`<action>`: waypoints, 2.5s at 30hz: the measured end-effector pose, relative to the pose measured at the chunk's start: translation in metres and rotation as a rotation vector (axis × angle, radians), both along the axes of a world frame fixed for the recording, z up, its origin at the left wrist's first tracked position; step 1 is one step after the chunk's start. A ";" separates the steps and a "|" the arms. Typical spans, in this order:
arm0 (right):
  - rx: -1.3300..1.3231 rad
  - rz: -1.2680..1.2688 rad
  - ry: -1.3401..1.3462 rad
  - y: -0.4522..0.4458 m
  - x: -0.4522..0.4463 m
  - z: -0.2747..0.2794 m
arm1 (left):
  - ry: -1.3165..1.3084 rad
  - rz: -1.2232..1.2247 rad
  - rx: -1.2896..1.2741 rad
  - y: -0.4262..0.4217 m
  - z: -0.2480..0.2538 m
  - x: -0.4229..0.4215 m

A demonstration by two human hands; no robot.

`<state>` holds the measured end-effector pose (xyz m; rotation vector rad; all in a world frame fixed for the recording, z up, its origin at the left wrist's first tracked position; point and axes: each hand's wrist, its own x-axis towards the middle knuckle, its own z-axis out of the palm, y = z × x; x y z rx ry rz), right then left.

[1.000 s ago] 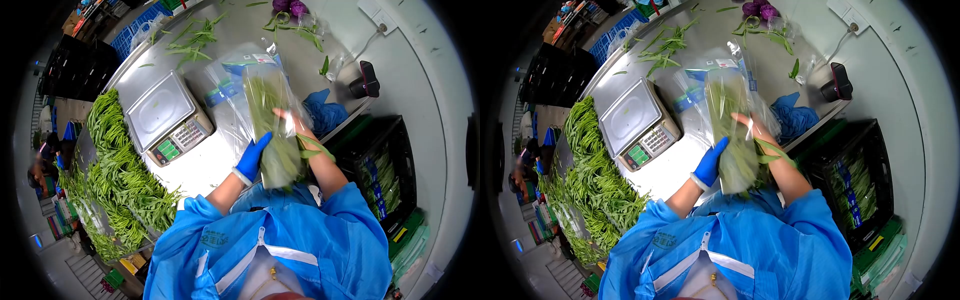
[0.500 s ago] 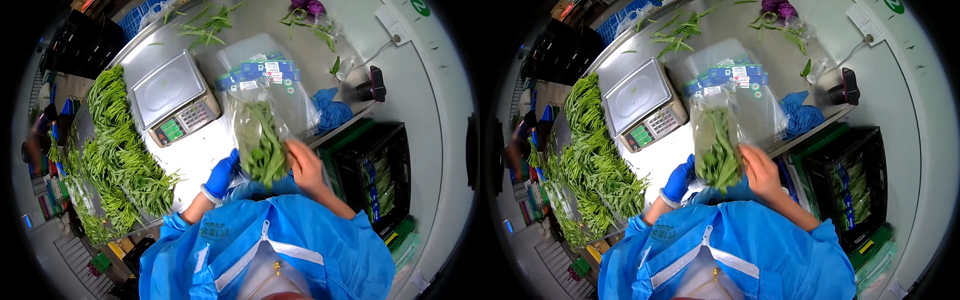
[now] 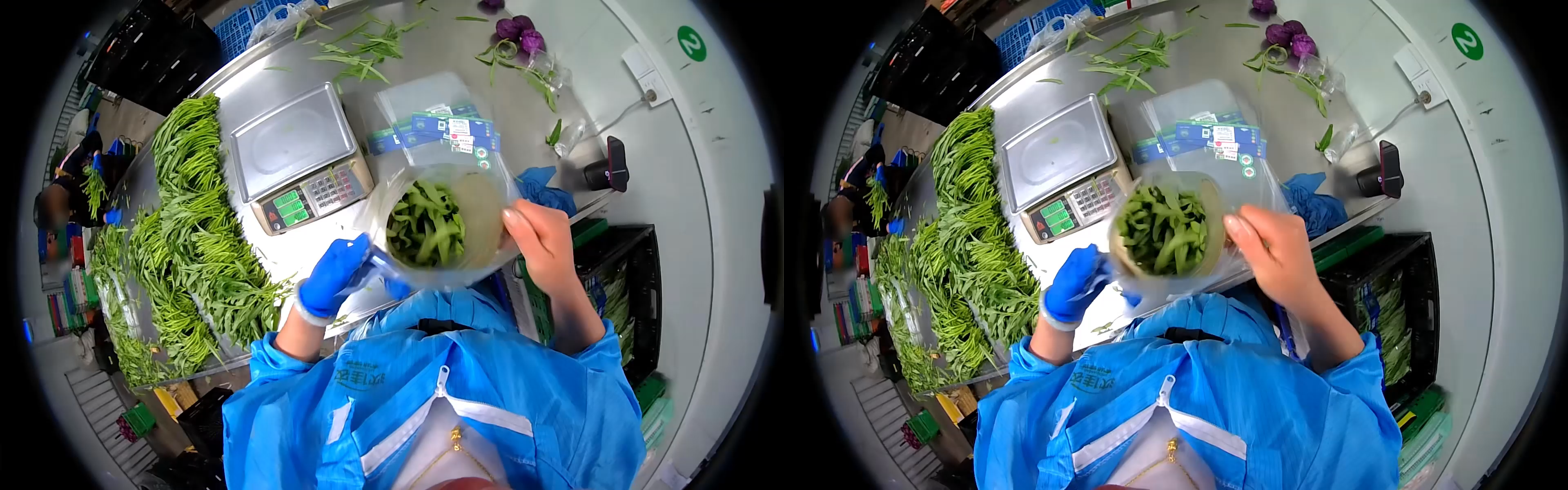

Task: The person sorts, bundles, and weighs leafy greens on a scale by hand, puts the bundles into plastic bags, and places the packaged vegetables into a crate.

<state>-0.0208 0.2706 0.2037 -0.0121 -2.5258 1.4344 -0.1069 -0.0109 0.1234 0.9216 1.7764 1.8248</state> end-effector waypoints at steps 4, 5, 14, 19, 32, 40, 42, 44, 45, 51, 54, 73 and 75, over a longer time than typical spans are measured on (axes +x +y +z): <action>0.418 -0.136 0.207 -0.015 -0.004 0.037 | -0.300 -0.046 -0.332 -0.009 -0.001 0.010; 0.562 -0.144 0.384 -0.025 -0.002 0.050 | -0.406 -0.070 -0.254 -0.005 0.002 0.014; 0.763 0.540 0.041 -0.074 -0.022 0.031 | -0.465 -0.077 -0.299 0.012 0.013 0.018; 0.549 0.186 0.408 -0.029 0.012 0.090 | -0.598 -0.177 -0.058 0.001 0.011 0.015; 0.221 0.068 -0.062 0.015 -0.015 -0.039 | -0.571 -0.236 -0.174 -0.016 0.020 0.023; -0.587 0.035 -0.006 -0.004 -0.070 -0.058 | -0.549 0.084 0.321 -0.005 0.033 -0.033; -0.411 0.049 0.058 -0.011 -0.019 -0.035 | -0.454 0.133 0.317 -0.016 0.053 0.022; -0.274 0.196 0.203 -0.007 0.035 -0.038 | -0.354 0.046 0.144 -0.043 0.012 0.070; -0.219 0.342 0.320 0.000 0.058 -0.056 | -0.447 0.010 0.051 -0.049 -0.013 0.095; 0.032 0.145 -0.138 0.021 0.211 -0.268 | -1.262 0.117 -0.081 -0.018 -0.196 0.247; 0.422 0.263 -0.260 0.027 0.230 -0.288 | -1.105 0.128 -0.156 -0.023 -0.277 0.283; 0.487 0.458 -0.053 -0.068 0.128 -0.257 | -1.397 0.256 0.126 -0.037 -0.270 0.293; 0.513 0.645 -0.066 -0.100 0.177 -0.267 | -1.365 0.315 0.081 -0.036 -0.269 0.296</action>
